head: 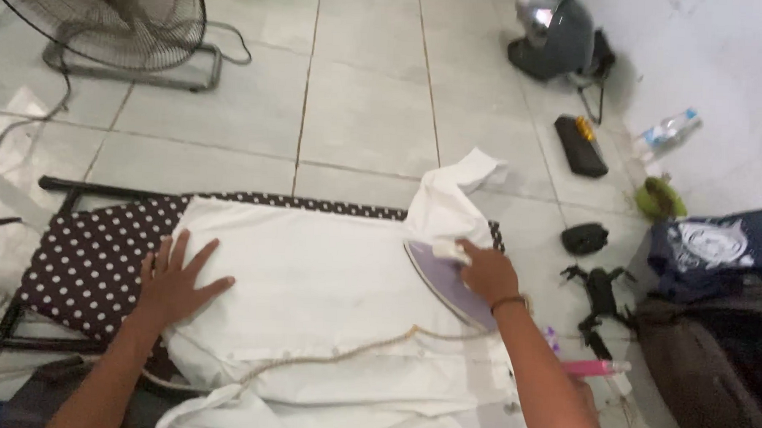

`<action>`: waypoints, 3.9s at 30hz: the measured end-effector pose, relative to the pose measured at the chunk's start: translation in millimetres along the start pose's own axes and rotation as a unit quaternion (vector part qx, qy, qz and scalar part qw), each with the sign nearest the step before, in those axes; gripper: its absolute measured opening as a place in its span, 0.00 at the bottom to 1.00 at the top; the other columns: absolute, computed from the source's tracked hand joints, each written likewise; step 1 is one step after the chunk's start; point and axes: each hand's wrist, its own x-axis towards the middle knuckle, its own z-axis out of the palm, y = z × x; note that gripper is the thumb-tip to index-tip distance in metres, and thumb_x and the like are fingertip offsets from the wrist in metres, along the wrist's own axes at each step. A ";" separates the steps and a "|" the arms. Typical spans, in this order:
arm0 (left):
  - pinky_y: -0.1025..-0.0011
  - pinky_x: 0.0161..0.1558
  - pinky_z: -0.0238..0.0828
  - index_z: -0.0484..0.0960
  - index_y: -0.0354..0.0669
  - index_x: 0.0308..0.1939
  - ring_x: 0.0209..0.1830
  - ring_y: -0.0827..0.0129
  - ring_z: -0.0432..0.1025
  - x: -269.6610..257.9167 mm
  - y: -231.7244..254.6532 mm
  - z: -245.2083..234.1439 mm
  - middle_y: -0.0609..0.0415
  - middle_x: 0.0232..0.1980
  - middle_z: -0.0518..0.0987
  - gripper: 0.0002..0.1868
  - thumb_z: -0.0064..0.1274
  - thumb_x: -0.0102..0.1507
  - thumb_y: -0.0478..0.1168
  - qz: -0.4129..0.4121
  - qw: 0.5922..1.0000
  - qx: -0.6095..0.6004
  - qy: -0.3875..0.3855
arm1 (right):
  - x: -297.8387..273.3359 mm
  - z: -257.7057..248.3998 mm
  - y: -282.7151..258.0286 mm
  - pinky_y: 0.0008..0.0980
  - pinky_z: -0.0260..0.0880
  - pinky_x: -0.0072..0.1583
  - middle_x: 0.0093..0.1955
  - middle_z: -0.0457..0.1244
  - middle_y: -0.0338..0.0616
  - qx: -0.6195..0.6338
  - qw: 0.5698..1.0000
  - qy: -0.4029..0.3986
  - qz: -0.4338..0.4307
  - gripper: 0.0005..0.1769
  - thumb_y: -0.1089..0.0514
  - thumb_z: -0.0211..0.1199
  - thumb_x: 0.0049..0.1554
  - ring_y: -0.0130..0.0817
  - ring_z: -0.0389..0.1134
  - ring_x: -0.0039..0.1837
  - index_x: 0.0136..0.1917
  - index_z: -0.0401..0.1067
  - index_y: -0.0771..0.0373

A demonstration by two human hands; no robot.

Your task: Ironing a white long-sleeved shirt on a floor-based ironing board.

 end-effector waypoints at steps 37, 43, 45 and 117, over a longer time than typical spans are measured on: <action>0.47 0.74 0.20 0.48 0.79 0.78 0.83 0.54 0.24 0.5 -4.2 5.5 0.51 0.84 0.32 0.52 0.40 0.54 0.84 -0.016 1.000 0.018 -0.007 | 25.8 -12.0 -35.5 0.50 0.73 0.49 0.41 0.70 0.50 -0.012 1.000 0.000 -0.029 0.20 0.54 0.65 0.53 0.52 0.73 0.47 0.60 0.70 0.47; 0.48 0.74 0.19 0.47 0.80 0.78 0.83 0.55 0.24 2.6 0.7 -0.4 0.51 0.84 0.31 0.52 0.40 0.53 0.84 -0.030 0.999 0.016 -0.030 | -5.2 -7.3 38.5 0.49 0.73 0.50 0.43 0.71 0.50 -0.019 1.000 0.014 -0.015 0.27 0.55 0.66 0.49 0.53 0.73 0.48 0.63 0.70 0.44; 0.48 0.74 0.20 0.47 0.80 0.78 0.83 0.54 0.24 3.9 -1.1 0.1 0.50 0.84 0.31 0.52 0.39 0.54 0.84 -0.026 0.999 0.024 -0.028 | -15.4 -7.6 59.3 0.48 0.74 0.51 0.43 0.71 0.50 -0.007 1.000 -0.007 0.007 0.27 0.53 0.66 0.49 0.52 0.74 0.47 0.63 0.71 0.43; 0.53 0.77 0.36 0.62 0.71 0.75 0.81 0.58 0.46 -26.6 -0.5 -16.9 0.47 0.81 0.52 0.30 0.33 0.68 0.61 0.047 0.974 -0.022 0.221 | -35.2 28.9 -313.6 0.45 0.71 0.40 0.28 0.66 0.53 0.054 0.964 -0.040 -0.256 0.43 0.20 0.55 0.52 0.48 0.71 0.34 0.27 0.76 0.62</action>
